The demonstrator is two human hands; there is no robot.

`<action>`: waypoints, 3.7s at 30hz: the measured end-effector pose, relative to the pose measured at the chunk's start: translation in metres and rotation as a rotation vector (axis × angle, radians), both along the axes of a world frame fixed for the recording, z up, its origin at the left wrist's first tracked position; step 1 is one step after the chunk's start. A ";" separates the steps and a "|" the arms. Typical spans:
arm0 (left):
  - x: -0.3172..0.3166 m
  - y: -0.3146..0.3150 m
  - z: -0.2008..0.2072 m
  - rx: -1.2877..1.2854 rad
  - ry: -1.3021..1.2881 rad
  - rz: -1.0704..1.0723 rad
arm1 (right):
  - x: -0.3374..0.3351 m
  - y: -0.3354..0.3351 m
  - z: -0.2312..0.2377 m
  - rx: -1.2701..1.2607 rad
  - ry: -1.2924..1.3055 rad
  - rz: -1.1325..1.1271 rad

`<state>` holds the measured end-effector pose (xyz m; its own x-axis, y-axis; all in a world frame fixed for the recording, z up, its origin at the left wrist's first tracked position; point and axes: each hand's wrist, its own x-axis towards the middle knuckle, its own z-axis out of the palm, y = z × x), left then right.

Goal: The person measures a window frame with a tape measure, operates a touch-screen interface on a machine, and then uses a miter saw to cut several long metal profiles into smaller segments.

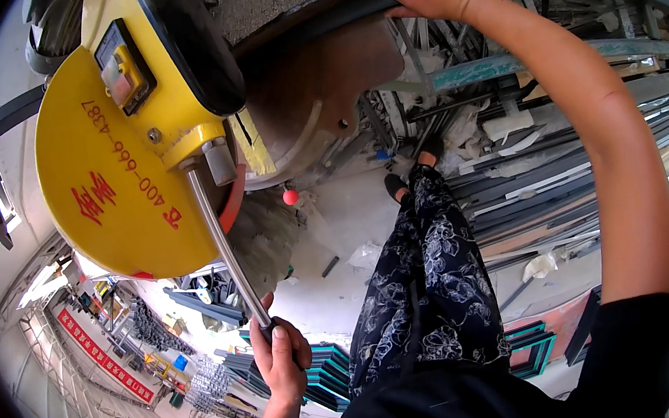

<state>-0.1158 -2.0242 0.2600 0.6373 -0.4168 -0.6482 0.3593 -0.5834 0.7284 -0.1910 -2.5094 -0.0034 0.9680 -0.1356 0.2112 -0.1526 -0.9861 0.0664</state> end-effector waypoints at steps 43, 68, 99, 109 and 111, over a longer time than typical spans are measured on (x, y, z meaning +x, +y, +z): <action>-0.006 0.005 -0.022 -0.017 -0.043 -0.065 | 0.000 0.001 0.028 0.129 0.099 -0.019; -0.006 0.013 -0.046 -0.027 -0.062 -0.096 | 0.000 0.001 0.026 0.120 0.091 -0.027; -0.009 0.008 -0.032 0.054 -0.062 -0.056 | 0.000 0.005 0.036 0.158 0.153 -0.053; 0.002 -0.026 0.179 -0.068 -0.911 -0.129 | -0.015 0.012 0.060 0.175 0.062 -0.037; 0.007 -0.045 0.213 -0.052 -1.127 -0.216 | -0.014 0.011 0.061 0.191 0.087 -0.062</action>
